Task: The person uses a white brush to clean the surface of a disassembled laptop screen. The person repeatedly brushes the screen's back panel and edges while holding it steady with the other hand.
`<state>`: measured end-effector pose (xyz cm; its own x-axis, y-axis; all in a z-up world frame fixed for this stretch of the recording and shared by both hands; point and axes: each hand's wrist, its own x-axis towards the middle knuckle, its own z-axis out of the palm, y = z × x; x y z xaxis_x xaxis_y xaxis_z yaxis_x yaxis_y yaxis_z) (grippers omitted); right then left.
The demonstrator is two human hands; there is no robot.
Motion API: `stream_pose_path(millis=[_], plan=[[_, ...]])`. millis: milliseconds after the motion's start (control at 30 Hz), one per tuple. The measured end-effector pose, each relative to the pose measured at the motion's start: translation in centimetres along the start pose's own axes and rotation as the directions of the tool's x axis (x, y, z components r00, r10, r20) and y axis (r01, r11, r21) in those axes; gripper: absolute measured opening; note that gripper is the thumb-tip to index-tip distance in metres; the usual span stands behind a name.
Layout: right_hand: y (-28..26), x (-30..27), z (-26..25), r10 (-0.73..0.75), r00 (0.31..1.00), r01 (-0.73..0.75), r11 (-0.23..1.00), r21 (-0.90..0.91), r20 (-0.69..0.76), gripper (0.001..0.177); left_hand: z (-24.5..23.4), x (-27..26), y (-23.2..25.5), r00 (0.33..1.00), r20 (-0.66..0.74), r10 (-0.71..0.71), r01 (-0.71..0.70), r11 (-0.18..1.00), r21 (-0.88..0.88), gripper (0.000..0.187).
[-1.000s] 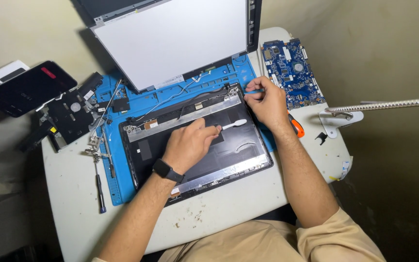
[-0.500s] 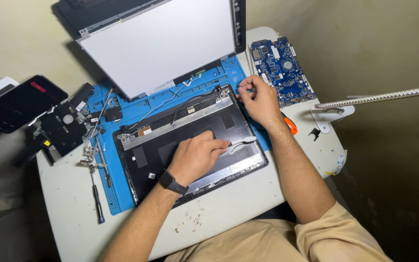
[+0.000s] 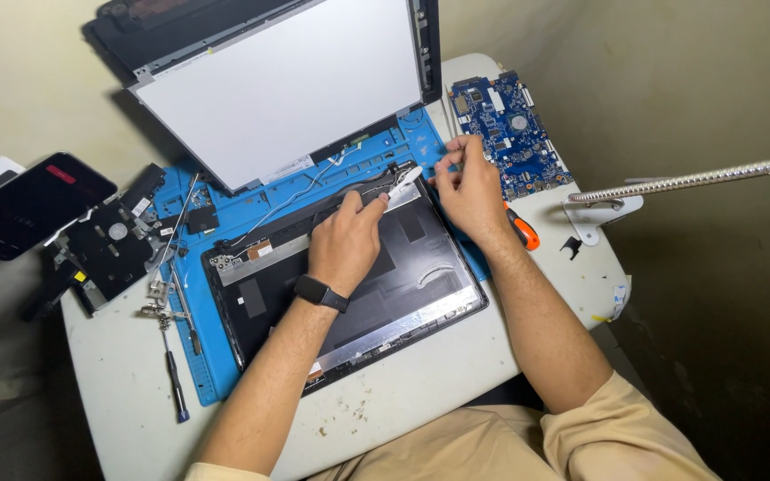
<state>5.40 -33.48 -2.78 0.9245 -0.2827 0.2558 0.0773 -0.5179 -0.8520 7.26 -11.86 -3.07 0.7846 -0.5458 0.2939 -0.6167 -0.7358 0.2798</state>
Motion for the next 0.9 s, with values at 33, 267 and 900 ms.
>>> stream_pose_path(millis=[33, 267, 900], plan=[[0.1, 0.1, 0.0, 0.003, 1.000, -0.003, 1.000, 0.000, -0.003, 0.024, -0.4, -0.1, 0.1, 1.000, 0.003, 0.003, -0.003, 1.000, -0.001, 0.024], [0.1, 0.2, -0.3, -0.001, 1.000, 0.002, 0.999, -0.034, 0.003, 0.031, -1.5, 0.2, -0.4, 0.999, 0.050, 0.005, -0.005, 1.000, -0.002, 0.021], [0.8, 0.3, 0.0, -0.067, 0.998, 0.066, 0.981, -0.184, 0.001, 0.025, -3.6, -2.2, 1.7, 0.987, 0.132, 0.095, -0.072, 0.983, -0.170, 0.016]])
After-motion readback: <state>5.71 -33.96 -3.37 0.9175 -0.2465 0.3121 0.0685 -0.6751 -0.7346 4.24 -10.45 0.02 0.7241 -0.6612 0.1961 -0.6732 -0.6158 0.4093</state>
